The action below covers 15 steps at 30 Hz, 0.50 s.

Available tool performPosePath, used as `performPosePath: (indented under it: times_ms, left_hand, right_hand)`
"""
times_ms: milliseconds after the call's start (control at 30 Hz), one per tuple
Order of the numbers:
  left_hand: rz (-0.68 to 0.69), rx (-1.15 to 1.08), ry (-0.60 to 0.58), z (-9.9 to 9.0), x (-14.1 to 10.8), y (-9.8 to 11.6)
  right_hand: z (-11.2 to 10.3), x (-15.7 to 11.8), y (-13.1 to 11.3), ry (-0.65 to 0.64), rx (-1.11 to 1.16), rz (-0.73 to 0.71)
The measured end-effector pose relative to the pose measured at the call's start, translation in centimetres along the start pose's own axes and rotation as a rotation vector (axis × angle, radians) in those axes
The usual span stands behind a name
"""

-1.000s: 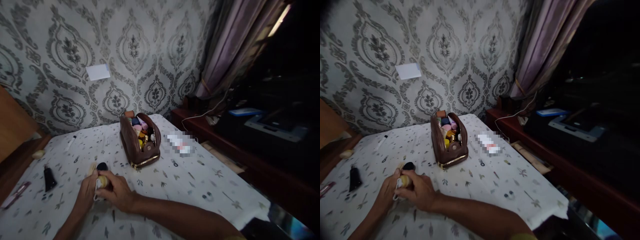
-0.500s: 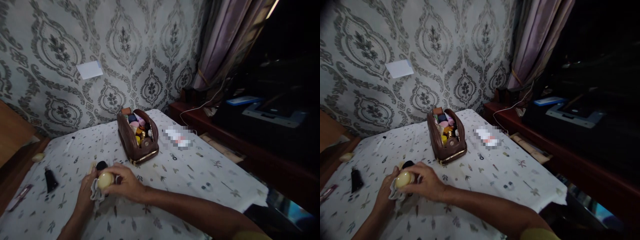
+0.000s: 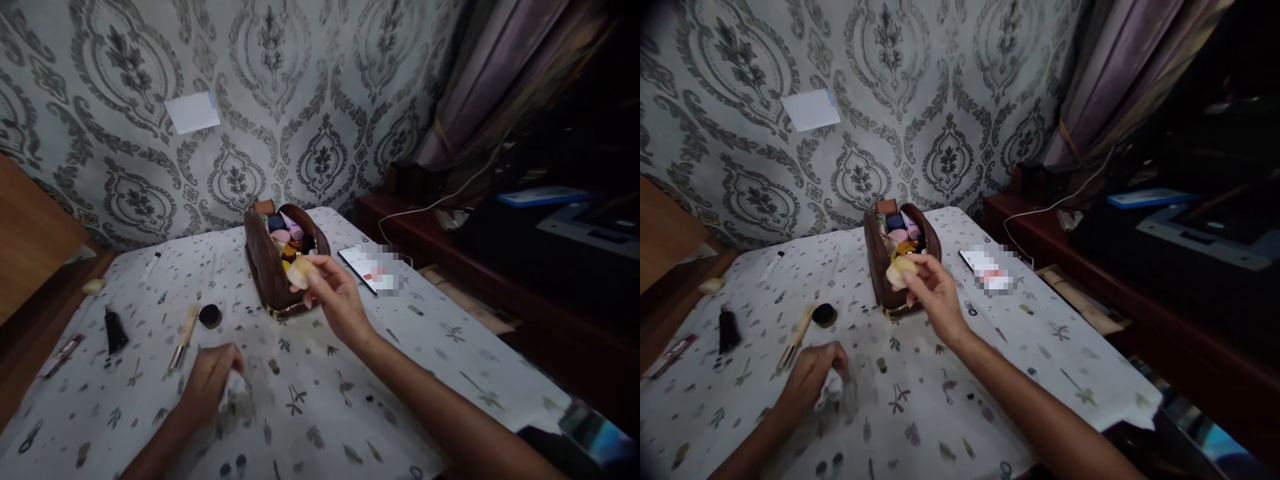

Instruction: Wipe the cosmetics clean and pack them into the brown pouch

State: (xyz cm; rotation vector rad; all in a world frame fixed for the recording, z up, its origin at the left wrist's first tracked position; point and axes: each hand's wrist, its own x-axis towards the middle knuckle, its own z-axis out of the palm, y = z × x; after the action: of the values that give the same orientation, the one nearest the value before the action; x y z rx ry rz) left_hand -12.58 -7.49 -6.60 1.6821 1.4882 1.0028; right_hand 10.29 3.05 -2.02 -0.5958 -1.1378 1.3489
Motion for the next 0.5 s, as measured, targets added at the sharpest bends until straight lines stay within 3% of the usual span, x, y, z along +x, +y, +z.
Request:
performPosePath:
  times_ms: [133, 267, 400, 500]
  left_hand:
    - [0.167, 0.143, -0.156, 1.9, -1.0, -0.6]
    - [0.228, 0.224, -0.131, 2.2, -0.7, -0.3]
    - [0.391, 0.392, -0.02, 0.8, 2.1, 3.0]
    - [0.536, 0.653, 0.009, 0.2, 5.3, 6.2]
  right_hand:
    - [-1.6, 1.8, -1.9, 0.031, -0.008, -0.017]
    - [-2.6, 2.6, -2.7, 0.036, -0.125, -0.064]
    - [-2.8, 3.2, -2.9, 0.025, -0.246, -0.082]
    - [-2.5, 3.9, -3.0, -0.01, -0.262, -0.079]
